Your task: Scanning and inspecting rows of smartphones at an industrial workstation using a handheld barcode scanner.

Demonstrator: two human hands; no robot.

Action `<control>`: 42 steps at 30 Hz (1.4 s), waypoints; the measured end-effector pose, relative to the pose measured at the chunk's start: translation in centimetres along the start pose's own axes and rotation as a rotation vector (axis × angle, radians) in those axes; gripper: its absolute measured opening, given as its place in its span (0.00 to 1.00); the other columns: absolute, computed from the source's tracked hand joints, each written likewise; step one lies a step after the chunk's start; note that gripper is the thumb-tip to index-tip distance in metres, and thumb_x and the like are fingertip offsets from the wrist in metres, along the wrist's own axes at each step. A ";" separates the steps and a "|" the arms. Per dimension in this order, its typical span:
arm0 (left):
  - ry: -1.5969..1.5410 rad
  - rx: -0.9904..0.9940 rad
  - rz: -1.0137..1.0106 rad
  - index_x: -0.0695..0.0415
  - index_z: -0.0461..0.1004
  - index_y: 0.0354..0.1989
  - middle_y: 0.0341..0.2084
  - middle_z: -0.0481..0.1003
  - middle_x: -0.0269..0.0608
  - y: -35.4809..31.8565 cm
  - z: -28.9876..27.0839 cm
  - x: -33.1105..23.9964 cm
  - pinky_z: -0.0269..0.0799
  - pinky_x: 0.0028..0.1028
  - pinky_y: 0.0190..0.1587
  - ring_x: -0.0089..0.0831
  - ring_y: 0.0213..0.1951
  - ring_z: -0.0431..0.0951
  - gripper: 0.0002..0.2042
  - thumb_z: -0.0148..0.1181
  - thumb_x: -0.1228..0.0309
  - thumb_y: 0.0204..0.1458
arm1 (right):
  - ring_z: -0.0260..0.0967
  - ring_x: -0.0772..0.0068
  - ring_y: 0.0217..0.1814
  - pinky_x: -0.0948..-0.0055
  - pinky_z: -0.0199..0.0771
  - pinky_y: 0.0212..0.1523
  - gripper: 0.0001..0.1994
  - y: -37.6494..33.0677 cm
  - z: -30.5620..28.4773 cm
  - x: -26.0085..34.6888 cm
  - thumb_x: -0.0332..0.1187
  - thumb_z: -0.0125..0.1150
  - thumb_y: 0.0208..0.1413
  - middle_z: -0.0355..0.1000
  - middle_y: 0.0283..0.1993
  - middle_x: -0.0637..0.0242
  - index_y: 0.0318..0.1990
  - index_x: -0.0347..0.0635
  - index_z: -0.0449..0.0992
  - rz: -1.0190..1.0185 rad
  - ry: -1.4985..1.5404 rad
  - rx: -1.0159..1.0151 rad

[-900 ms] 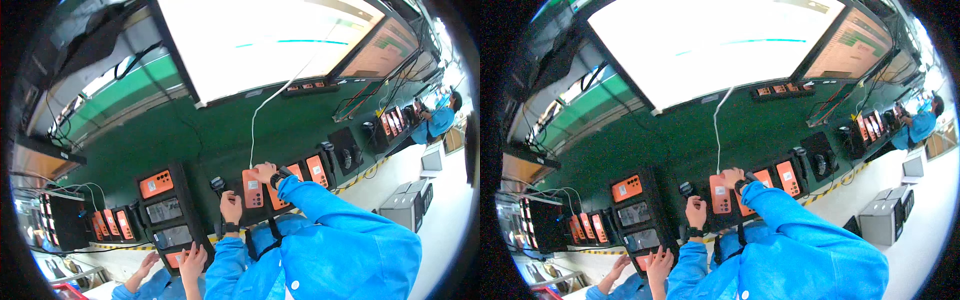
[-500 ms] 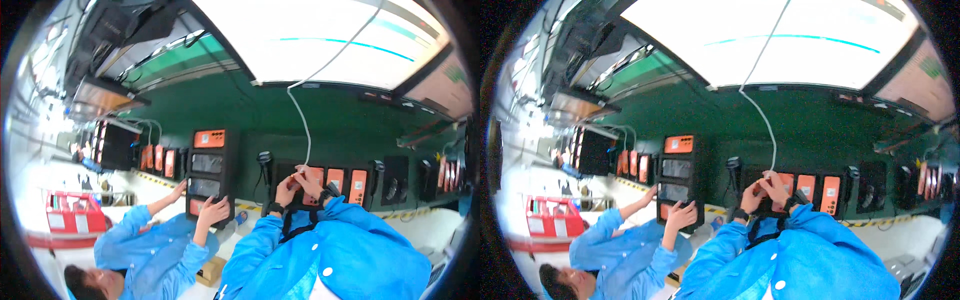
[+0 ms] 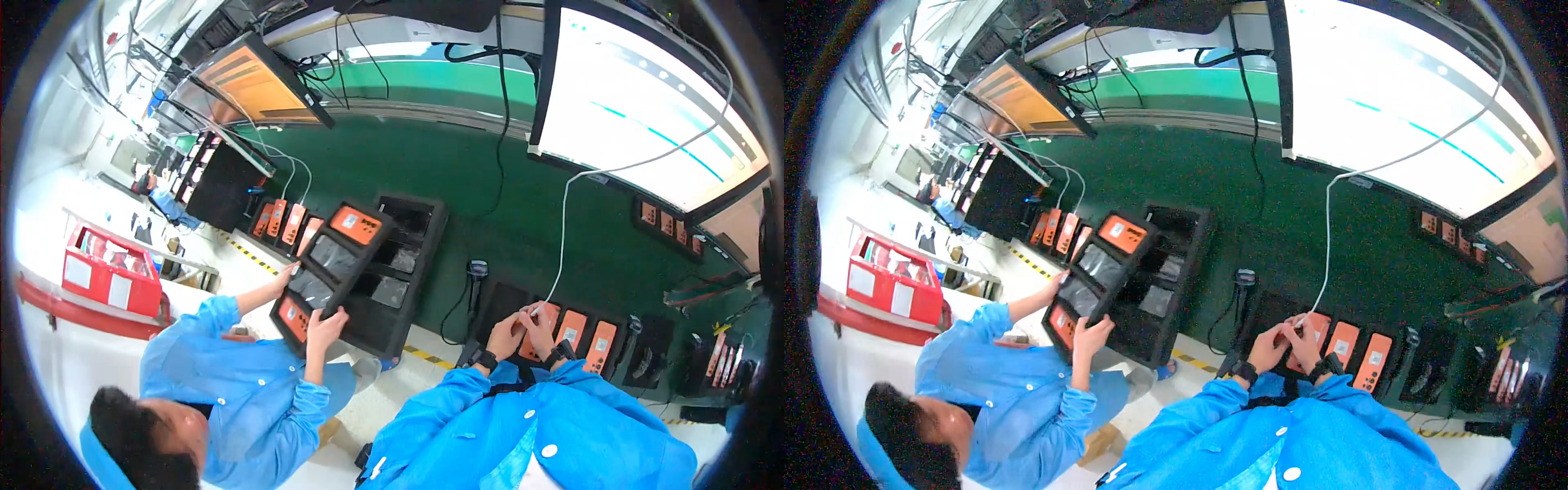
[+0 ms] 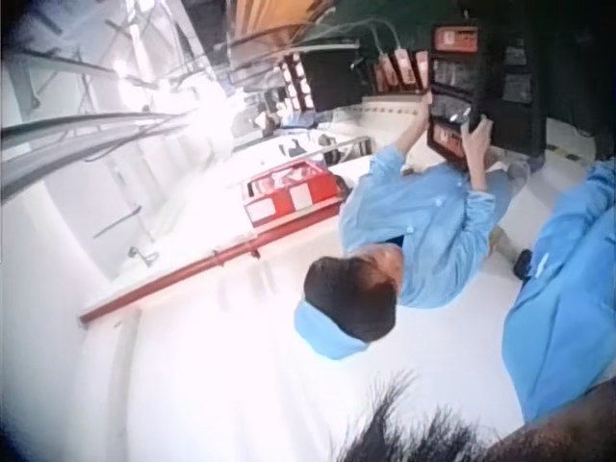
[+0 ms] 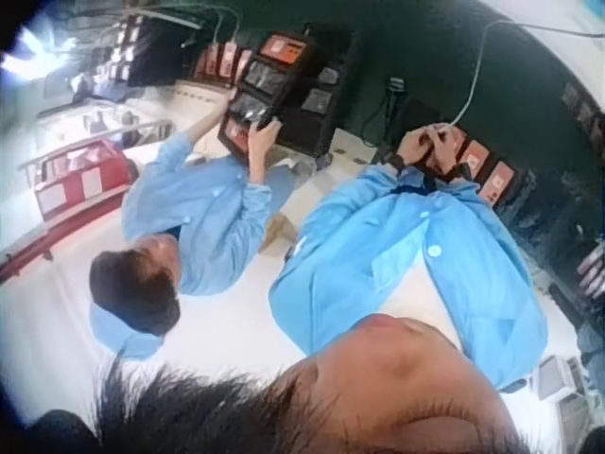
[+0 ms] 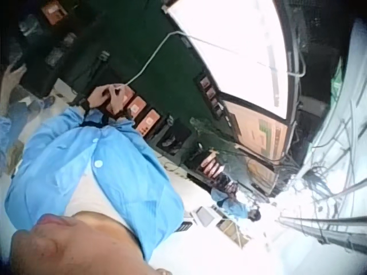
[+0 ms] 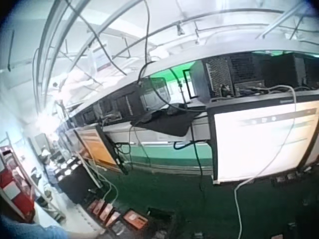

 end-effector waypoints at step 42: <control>0.082 -0.083 -0.044 0.56 0.72 0.46 0.33 0.77 0.50 -1.7 -0.8 1.4 0.73 0.35 0.38 0.46 0.36 0.78 0.12 0.55 0.72 0.53 | 0.58 0.83 0.36 0.79 0.60 0.37 0.11 0.2 -2.0 -2.8 0.39 0.59 0.57 0.62 0.33 0.74 0.35 0.45 0.65 0.202 -0.018 -0.014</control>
Point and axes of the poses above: each hand's wrist, its own y-axis towards the middle knuckle, its own z-axis out of the palm, x = y × z, the point moved 8 cm from there along y, towards the middle knuckle
